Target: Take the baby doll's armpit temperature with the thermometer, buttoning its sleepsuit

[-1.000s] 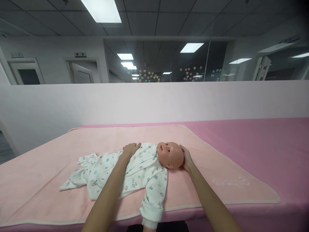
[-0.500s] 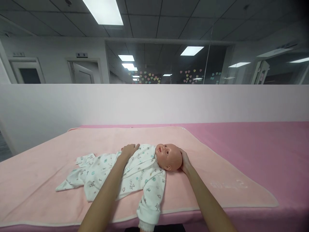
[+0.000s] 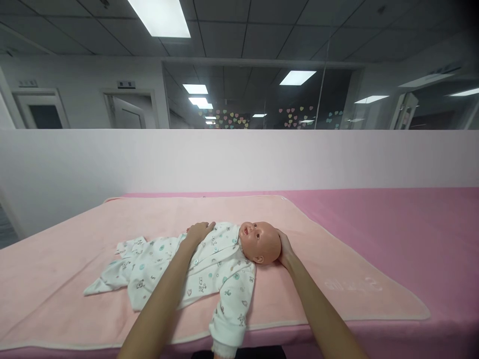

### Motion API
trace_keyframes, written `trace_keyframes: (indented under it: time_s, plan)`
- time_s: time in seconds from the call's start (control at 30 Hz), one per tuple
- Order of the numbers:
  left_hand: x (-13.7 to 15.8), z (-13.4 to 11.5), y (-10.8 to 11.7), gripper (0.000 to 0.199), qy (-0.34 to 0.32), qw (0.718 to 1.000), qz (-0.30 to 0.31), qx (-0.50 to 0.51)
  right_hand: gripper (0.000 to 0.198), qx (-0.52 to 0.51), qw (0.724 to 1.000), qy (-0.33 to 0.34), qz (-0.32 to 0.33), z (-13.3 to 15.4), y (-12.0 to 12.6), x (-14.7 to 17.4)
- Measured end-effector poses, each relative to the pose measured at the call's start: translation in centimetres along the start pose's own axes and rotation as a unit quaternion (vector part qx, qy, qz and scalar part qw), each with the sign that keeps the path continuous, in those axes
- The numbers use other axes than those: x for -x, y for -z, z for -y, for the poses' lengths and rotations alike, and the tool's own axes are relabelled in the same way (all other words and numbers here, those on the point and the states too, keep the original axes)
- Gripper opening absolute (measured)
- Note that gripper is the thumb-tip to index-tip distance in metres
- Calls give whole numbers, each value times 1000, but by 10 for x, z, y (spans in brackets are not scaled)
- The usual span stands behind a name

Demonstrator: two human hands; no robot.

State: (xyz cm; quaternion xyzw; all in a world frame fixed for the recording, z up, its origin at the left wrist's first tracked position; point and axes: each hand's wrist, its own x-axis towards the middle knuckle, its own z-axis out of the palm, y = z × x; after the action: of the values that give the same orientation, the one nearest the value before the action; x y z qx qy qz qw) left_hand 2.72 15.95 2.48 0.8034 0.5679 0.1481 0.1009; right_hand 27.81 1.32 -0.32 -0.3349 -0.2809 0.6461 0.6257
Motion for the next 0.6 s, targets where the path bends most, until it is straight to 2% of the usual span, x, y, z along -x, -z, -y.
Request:
trace_keyframes:
  time_s: [0.23, 0.43, 0.5, 0.57, 0.6]
  plan:
    - [-4, 3, -2, 47, 8, 997, -7, 70, 39, -5, 997, 40, -68, 3, 5, 2]
    - [4, -8, 3, 35, -39, 981, -69, 179, 40, 15, 1000, 7, -22, 5, -6, 6]
    - [9, -16, 5, 41, -61, 961, -93, 254, 44, 9, 1000, -5, -7, 4, -5, 6]
    - [17, -24, 7, 45, -100, 914, -88, 382, 47, 7, 1000, -8, -2, 3, -2, 5]
    - [21, -29, 8, 45, -123, 889, -64, 437, 47, 9, 1000, -4, -3, 2, 0, 4]
